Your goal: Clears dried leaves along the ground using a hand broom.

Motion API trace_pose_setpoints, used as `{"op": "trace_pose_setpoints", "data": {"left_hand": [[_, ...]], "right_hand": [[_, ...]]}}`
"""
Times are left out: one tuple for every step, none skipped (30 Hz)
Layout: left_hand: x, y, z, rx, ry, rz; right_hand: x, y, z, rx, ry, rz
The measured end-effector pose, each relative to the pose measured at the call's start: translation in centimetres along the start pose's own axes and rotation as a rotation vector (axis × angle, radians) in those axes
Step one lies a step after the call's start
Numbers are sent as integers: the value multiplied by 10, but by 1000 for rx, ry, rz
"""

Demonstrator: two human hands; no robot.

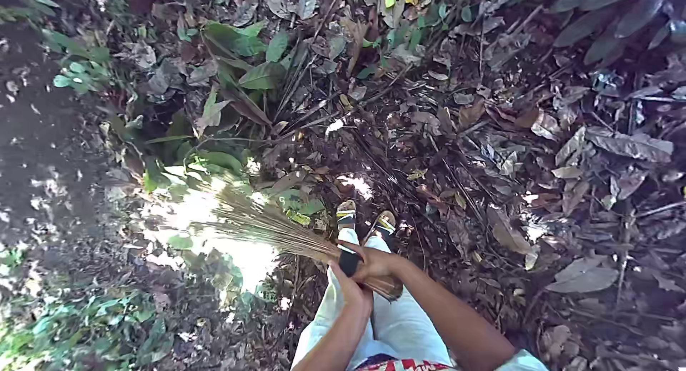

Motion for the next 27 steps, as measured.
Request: {"op": "trace_pose_setpoints", "data": {"left_hand": [[-11,0,21,75,25,5],[-20,10,30,215,89,47],[-25,22,36,380,178,93],[-27,35,38,534,292,140],[-30,47,37,658,403,197],[-35,58,34,735,496,270],[-45,65,27,810,538,335],[-52,69,18,878,556,377],[-52,71,11,912,556,384],[-42,74,8,898,526,363],[-28,74,11,833,478,314],[-15,70,15,732,412,251],[2,66,21,627,361,181],[12,58,19,522,295,130],[14,51,14,441,231,95],[19,52,13,396,209,66],[21,60,18,388,240,42],[20,72,25,411,285,30],[14,84,33,461,329,44],[4,95,44,522,357,75],[-8,103,56,600,396,107],[-22,108,67,685,431,149],[-31,112,77,779,458,203],[-35,114,84,876,480,268],[-35,114,86,982,517,335],[-26,115,84,1085,583,388],[-11,115,78,1172,653,409]], "right_hand": [[-20,-2,-18,57,-37,10],[-50,-12,-26,159,-142,-25],[-80,-23,-36,287,-298,-79],[-107,-33,-47,413,-485,-124],[-126,-43,-59,523,-688,-160],[-138,-52,-70,612,-874,-203],[-144,-59,-77,692,-1022,-248],[-144,-67,-79,762,-1118,-293],[-139,-77,-77,806,-1144,-331],[-129,-87,-74,819,-1101,-365],[-114,-94,-68,792,-996,-381],[-95,-99,-62,742,-847,-373],[-74,-99,-55,695,-703,-344],[-56,-93,-47,651,-592,-304],[-44,-87,-39,607,-513,-264],[-42,-83,-35,567,-466,-236],[-49,-83,-34,532,-451,-205],[-63,-87,-35,509,-457,-166],[-82,-94,-39,504,-493,-141],[-104,-102,-47,522,-543,-137],[-127,-108,-61,554,-623,-146],[-147,-112,-80,603,-724,-156],[-162,-116,-102,652,-849,-182],[-170,-118,-123,718,-986,-221],[-170,-119,-139,777,-1123,-270],[-163,-121,-150,849,-1234,-321],[-150,-122,-154,932,-1322,-375]]}}
Point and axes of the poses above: each hand's wrist, its own x-axis towards the middle knuckle, its own z-axis out of the back of the hand, y = z × x, the point moved 2 cm from there along x, towards the middle knuckle, and after that the axes turned 11 degrees about -y, right-handed, at the moved point
